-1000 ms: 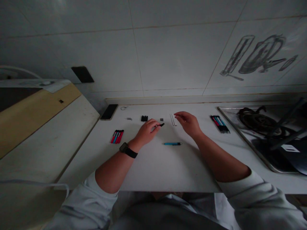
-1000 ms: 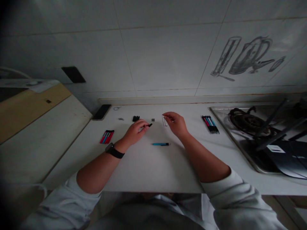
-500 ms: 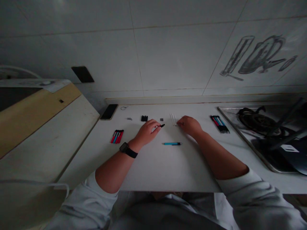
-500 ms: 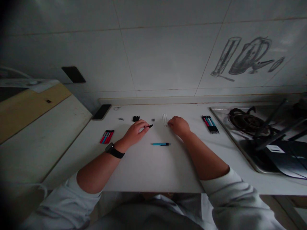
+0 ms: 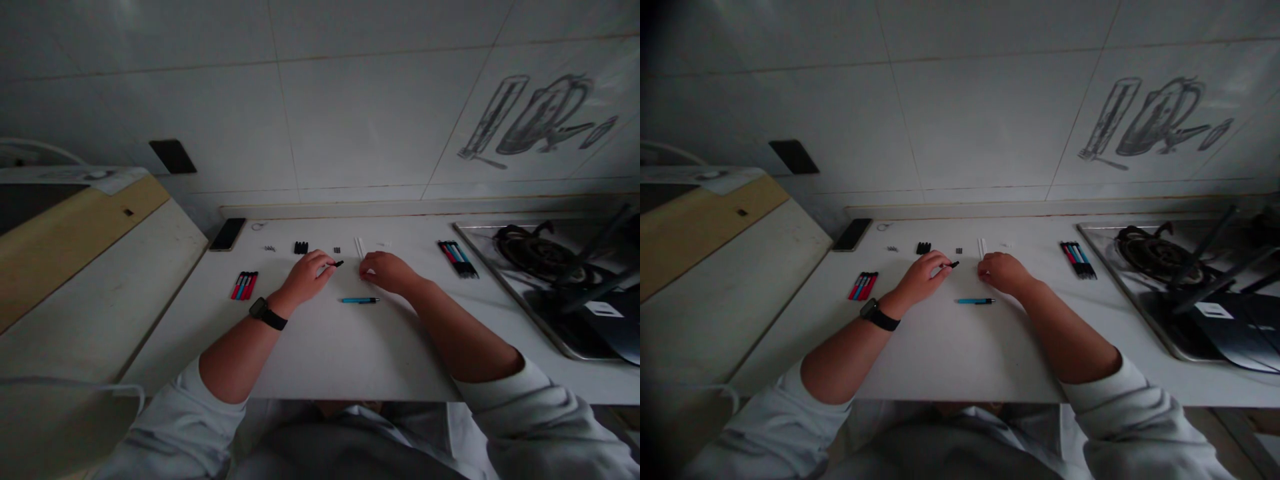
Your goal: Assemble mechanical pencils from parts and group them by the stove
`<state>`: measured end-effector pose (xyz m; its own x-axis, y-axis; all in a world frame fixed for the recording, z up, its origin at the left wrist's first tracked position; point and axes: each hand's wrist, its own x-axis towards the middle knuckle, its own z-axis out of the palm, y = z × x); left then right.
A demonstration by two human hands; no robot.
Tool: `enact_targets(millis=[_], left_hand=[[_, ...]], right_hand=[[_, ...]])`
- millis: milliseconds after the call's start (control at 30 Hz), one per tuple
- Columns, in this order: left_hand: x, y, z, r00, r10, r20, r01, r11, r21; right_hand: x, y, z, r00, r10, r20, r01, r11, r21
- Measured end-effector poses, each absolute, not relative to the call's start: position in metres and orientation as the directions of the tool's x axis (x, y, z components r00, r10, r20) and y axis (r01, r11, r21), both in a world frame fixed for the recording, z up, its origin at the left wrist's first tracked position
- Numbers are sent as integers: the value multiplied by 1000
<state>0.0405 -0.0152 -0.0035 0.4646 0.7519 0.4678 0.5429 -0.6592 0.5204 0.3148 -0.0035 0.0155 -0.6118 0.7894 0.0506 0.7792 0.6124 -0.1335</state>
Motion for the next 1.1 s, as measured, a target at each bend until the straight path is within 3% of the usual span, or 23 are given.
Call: enact_targets(millis=[133,467,800,1100], left_hand=[[40,-14,-4,456,755,471,565,-654,503],[38,-9,-11,436,766,473,612,-638,468],[36,-10,-9,403,759,512,616,-638,461],[37,-9,-10,400,760,512,630,-633,449]], right_hand=[[313,-5,15,-626,776,74,761,629,-156],[306,-7,17,-616,787,11,784,615,-77],[303,-11,22,-494,770,403,689,630,-360],[301,-12,18,-513,725,461,653,677,-339]])
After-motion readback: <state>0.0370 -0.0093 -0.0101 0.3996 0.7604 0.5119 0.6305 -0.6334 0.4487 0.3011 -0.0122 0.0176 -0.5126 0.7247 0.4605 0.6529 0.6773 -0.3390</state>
